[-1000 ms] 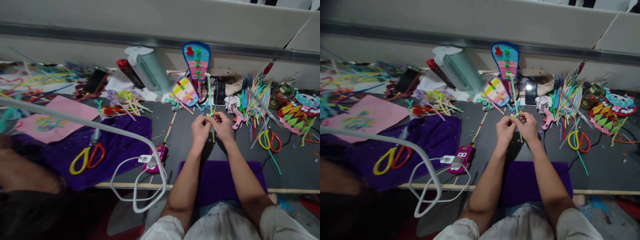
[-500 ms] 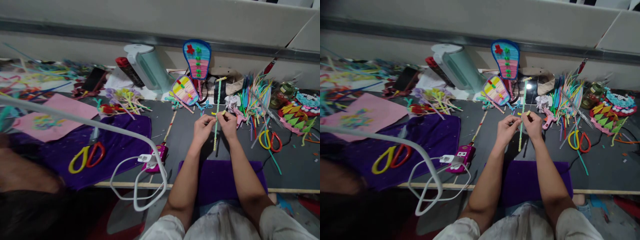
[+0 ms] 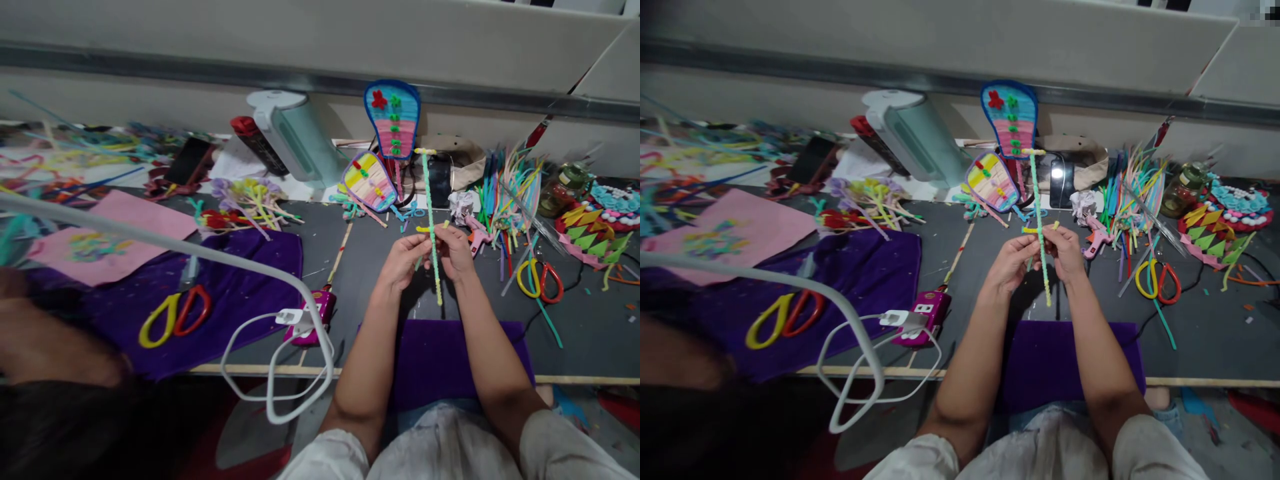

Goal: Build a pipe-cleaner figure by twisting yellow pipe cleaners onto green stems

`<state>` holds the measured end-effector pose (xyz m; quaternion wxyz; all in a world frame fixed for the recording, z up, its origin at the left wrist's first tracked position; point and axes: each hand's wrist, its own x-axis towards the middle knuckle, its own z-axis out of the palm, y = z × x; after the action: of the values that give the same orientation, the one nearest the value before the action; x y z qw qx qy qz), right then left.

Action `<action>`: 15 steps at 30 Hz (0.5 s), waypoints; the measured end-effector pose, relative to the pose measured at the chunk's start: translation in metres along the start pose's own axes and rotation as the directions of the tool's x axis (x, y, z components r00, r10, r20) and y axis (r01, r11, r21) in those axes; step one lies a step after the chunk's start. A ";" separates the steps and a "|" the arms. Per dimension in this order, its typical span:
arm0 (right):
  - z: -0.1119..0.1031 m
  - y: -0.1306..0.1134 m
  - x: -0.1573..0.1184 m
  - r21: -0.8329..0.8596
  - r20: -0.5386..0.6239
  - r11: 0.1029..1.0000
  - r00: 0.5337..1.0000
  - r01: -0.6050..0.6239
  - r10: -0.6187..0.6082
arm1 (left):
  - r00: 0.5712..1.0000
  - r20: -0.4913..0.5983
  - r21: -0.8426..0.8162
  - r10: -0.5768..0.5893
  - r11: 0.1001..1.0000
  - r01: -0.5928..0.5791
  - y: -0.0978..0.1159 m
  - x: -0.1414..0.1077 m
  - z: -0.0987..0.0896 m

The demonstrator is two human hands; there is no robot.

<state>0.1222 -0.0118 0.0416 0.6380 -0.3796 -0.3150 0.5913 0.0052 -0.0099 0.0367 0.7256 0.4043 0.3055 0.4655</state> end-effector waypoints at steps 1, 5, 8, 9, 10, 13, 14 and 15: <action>0.000 0.000 0.000 0.022 0.012 1.000 1.000 -0.020 0.019 | 1.000 0.004 -0.004 -0.012 1.000 0.012 0.001 -0.001 0.000; -0.002 0.001 0.000 0.076 0.035 0.995 0.997 -0.064 0.062 | 1.000 0.011 0.011 -0.023 1.000 0.023 0.004 -0.003 0.000; -0.003 0.004 0.001 0.074 0.042 0.995 0.997 -0.068 0.065 | 1.000 0.004 0.014 -0.011 1.000 0.011 0.005 -0.004 0.000; -0.003 0.005 0.002 0.055 0.044 0.996 0.997 -0.067 0.064 | 1.000 -0.005 0.017 -0.002 1.000 0.002 0.005 -0.003 0.000; -0.002 0.007 0.002 0.022 0.045 0.998 0.997 -0.060 0.059 | 1.000 -0.018 0.021 0.007 1.000 -0.007 0.005 -0.003 0.000; -0.001 0.011 0.004 -0.146 0.023 0.989 0.999 0.028 -0.025 | 0.996 -0.087 0.040 0.035 0.999 -0.032 0.004 0.000 -0.001; 0.000 0.013 0.004 -0.217 0.003 0.972 0.996 0.084 -0.086 | 0.992 -0.121 0.051 0.046 0.998 -0.040 0.003 0.002 -0.002; 0.000 0.013 0.004 -0.295 -0.019 0.945 0.987 0.144 -0.157 | 0.986 -0.158 0.068 0.061 0.996 -0.051 0.002 0.003 -0.003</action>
<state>0.1157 -0.0076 0.0298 0.6246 -0.4568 -0.4135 0.4797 0.0031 -0.0055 0.0364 0.6723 0.3970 0.3657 0.5066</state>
